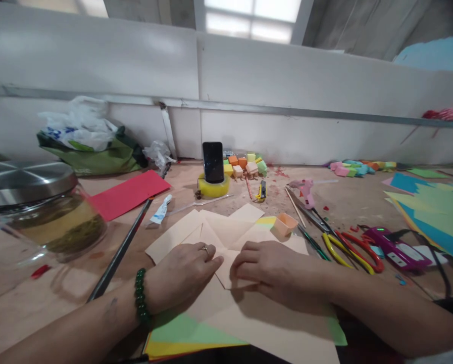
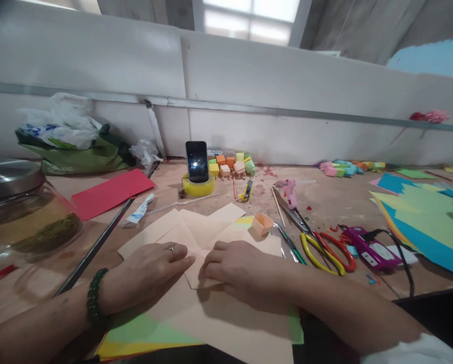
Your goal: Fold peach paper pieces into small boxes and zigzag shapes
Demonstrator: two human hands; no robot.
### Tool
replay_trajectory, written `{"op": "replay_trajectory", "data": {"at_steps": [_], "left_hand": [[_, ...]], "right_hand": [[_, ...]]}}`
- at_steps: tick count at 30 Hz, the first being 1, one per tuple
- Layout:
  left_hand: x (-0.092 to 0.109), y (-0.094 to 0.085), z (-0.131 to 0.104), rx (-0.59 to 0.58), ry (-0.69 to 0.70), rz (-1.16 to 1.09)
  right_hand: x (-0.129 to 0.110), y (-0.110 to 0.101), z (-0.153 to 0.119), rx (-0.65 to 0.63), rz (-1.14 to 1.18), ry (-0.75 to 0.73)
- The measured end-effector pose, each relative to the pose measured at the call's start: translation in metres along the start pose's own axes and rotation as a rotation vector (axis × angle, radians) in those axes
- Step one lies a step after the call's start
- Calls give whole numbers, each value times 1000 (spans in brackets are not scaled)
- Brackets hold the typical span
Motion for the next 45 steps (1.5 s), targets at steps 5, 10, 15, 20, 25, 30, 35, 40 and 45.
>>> {"op": "replay_trajectory", "data": {"at_steps": [5, 10, 15, 20, 25, 30, 35, 40, 45], "left_hand": [[14, -6, -3, -13, 109, -150], [20, -9, -8, -45, 158, -215], [18, -5, -10, -113, 110, -210], [20, -3, -10, -142, 100, -214], [22, -4, -10, -134, 105, -224], [20, -8, -9, -107, 83, -283], [22, -8, -9, -116, 84, -223], [24, -6, -10, -154, 77, -187], [26, -7, -10, -142, 73, -162]], "right_hand": [[25, -7, -4, -74, 293, 79], [62, 1, -6, 13, 611, 270], [84, 5, -3, 242, 621, 427], [82, 6, -1, 276, 528, 525], [80, 4, -1, 276, 471, 536], [81, 4, 0, 285, 460, 519], [81, 5, 0, 281, 432, 500], [80, 5, 1, 283, 437, 501], [77, 5, 2, 273, 416, 479]]}}
Point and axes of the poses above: each hand's wrist, its own z-axis towards the middle knuckle, its own y-axis out of the palm, x = y × z, the point moved 9 cm from there along z, towards the middle knuckle, and after that the axes turned 5 degrees about -x, right-handed, at the moved point
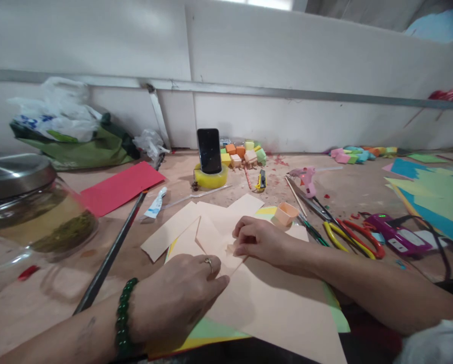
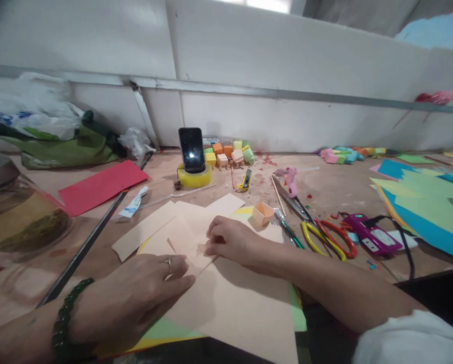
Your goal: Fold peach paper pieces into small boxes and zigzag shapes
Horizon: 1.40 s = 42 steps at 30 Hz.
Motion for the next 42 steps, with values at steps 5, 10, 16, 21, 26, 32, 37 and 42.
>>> {"op": "replay_trajectory", "data": {"at_steps": [5, 10, 16, 21, 26, 32, 37, 42], "left_hand": [[5, -4, 1, 43, 36, -46], [4, -2, 3, 37, 33, -54], [6, -2, 2, 17, 35, -50], [4, -3, 2, 26, 31, -64], [5, -5, 1, 56, 45, -72], [6, -9, 1, 70, 44, -77], [1, -3, 4, 62, -57, -27], [0, 6, 12, 131, -112, 147]], "right_hand": [[-9, -1, -4, 16, -139, -24], [-21, 1, -7, -47, -245, 37], [-18, -4, -13, -127, -253, 119], [-8, -7, -14, -166, -293, 104], [-1, -8, -12, -240, -334, 135], [-6, -13, -13, -266, -372, 81], [-25, -13, -19, -177, -451, -122], [-46, -1, -28, -150, -634, -384]]}}
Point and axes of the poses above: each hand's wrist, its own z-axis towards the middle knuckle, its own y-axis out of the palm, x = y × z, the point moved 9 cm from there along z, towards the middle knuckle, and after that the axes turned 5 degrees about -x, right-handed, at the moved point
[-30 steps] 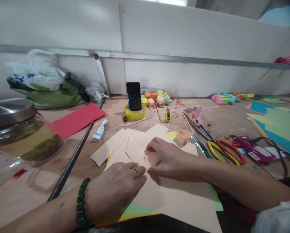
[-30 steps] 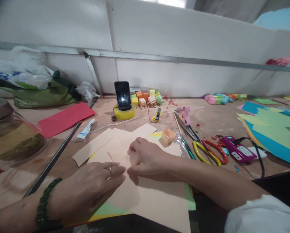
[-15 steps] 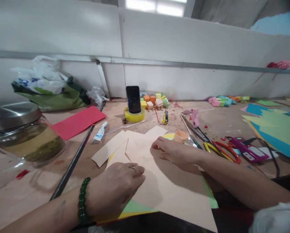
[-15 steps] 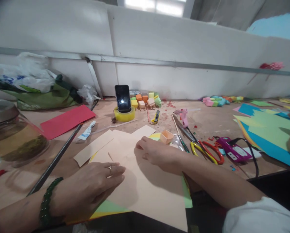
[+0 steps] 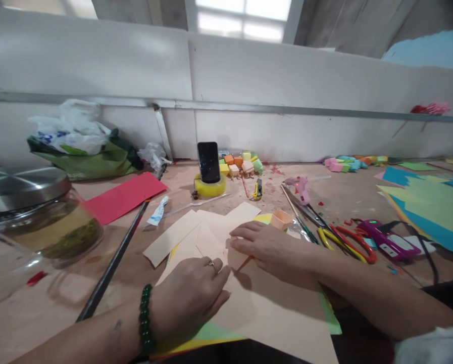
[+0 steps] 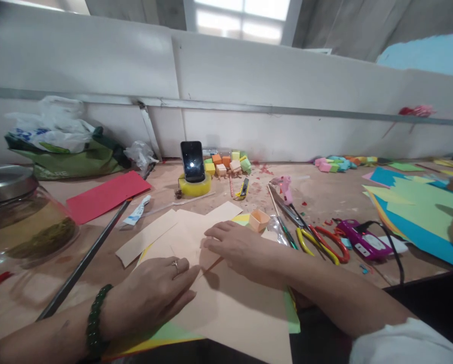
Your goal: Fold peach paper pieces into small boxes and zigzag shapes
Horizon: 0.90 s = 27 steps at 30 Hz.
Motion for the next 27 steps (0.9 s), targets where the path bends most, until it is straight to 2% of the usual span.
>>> {"op": "replay_trajectory", "data": {"at_steps": [4, 7, 11, 14, 16, 18, 24, 27], "left_hand": [[-2, 4, 0, 31, 32, 71], [-10, -6, -3, 100, 24, 21], [-13, -22, -6, 213, 2, -86], [-6, -18, -5, 180, 28, -61], [-3, -12, -4, 148, 48, -16], [-2, -8, -5, 134, 73, 12], [-9, -11, -6, 130, 96, -46], [-7, -9, -5, 106, 105, 3]], "right_hand": [[14, 9, 4, -112, -187, 92], [16, 11, 3, -140, -333, 108], [-12, 8, -2, -72, -368, 20], [-43, 10, -4, -40, -356, -105], [-57, 10, -4, -7, -316, -194], [-61, 9, -3, 33, -247, -246], [-29, 10, -1, 18, -17, -157], [-30, 8, -3, 19, 169, -193]]}}
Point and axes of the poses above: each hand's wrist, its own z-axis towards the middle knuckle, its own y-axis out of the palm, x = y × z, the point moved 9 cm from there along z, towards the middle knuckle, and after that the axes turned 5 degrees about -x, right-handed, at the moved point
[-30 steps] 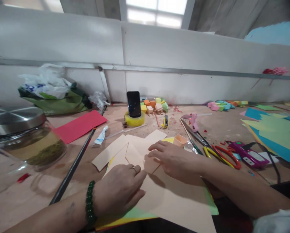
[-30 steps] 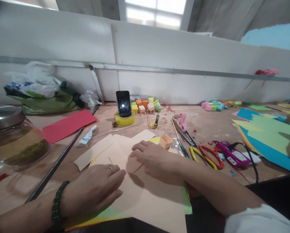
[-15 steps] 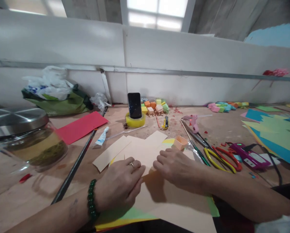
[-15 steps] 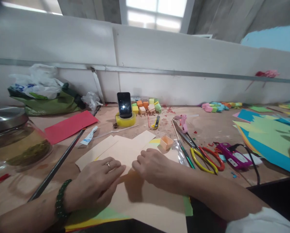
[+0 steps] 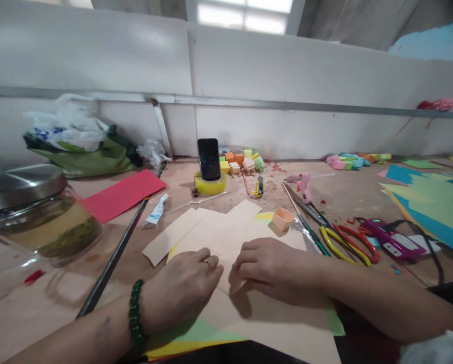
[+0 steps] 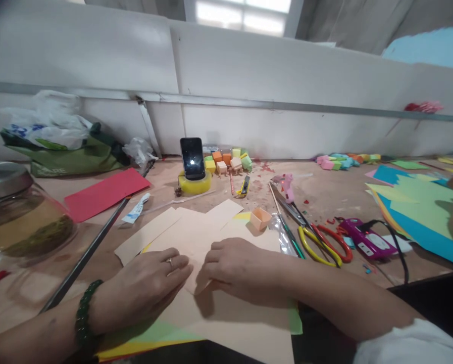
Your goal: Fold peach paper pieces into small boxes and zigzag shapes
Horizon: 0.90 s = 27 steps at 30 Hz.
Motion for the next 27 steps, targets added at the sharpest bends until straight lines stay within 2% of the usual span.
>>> {"op": "replay_trajectory", "data": {"at_steps": [4, 9, 13, 17, 21, 27], "left_hand": [[9, 4, -1, -44, 42, 61], [22, -1, -6, -93, 113, -16], [21, -4, -7, -181, 119, -151], [16, -5, -8, -252, 89, -222], [16, -3, -9, -277, 83, -195], [16, -5, -9, -271, 78, -196]], "right_hand": [[3, -1, 1, -12, 235, 9], [39, 4, -2, -93, 617, 182], [64, 8, -4, -19, 783, 347], [73, 12, -2, 102, 770, 481], [73, 10, -2, 205, 679, 534], [67, 11, -2, 200, 605, 496]]}}
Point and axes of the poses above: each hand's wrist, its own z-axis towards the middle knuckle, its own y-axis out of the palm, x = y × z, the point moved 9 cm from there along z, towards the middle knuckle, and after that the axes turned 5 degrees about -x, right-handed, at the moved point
